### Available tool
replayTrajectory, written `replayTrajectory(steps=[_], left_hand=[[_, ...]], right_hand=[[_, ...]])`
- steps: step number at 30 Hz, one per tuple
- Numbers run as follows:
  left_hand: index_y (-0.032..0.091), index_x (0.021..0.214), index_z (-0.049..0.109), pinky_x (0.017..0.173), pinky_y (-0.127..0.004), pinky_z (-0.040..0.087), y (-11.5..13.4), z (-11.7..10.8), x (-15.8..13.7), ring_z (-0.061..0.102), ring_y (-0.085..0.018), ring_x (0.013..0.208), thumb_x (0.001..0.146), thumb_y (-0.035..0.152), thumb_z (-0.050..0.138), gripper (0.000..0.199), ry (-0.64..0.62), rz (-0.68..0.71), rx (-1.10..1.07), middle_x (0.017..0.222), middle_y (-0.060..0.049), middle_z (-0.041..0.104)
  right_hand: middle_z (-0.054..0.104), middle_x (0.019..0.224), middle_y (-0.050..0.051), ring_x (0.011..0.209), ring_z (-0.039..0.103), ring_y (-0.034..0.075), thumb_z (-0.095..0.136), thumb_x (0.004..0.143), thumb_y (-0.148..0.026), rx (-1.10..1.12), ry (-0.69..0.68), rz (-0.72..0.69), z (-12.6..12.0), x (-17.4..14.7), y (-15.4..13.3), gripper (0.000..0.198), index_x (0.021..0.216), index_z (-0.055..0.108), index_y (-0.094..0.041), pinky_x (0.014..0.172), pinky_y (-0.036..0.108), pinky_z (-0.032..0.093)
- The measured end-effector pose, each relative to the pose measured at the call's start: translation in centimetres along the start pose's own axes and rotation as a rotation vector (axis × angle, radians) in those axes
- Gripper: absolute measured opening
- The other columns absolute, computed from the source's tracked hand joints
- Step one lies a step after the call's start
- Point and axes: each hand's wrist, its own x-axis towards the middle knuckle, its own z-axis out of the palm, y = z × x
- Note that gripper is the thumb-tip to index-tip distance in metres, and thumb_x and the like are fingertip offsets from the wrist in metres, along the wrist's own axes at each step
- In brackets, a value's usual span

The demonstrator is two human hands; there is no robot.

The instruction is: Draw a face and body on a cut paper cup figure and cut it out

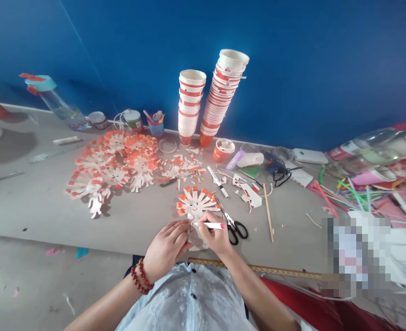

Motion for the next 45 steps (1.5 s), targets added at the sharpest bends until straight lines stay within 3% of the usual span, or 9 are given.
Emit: replayTrajectory(steps=[29,36,45], left_hand=[[0.020,0.089,0.057,0.105,-0.045,0.053,-0.04,0.07,0.02,0.060,-0.026,0.125,0.099,0.023,0.054,0.011,-0.002,-0.002,0.006,0.123,-0.011,0.069],[0.019,0.090,0.056,0.104,-0.046,0.053,-0.02,0.01,-0.03,0.061,-0.026,0.124,0.100,0.023,0.052,0.011,-0.005,0.004,0.007,0.121,-0.012,0.069],[0.019,0.089,0.055,0.105,-0.045,0.051,-0.07,0.11,0.00,0.060,-0.026,0.125,0.100,0.024,0.052,0.012,-0.018,0.001,0.006,0.122,-0.012,0.068]], right_hand=[[0.046,0.051,-0.006,0.046,0.039,0.011,0.051,0.079,-0.017,-0.001,-0.042,-0.021,-0.19,0.03,-0.56,0.018,0.063,0.046,-0.022,0.048,0.024,0.030],[0.043,0.051,-0.006,0.045,0.037,0.010,0.049,0.084,-0.019,0.142,0.018,0.066,-0.04,-0.20,-0.12,0.020,0.064,0.046,-0.022,0.045,0.023,0.028],[0.045,0.054,-0.005,0.047,0.039,0.011,0.051,0.086,-0.021,0.032,-0.002,0.019,0.01,-0.09,0.05,0.018,0.068,0.050,-0.021,0.049,0.024,0.031]])
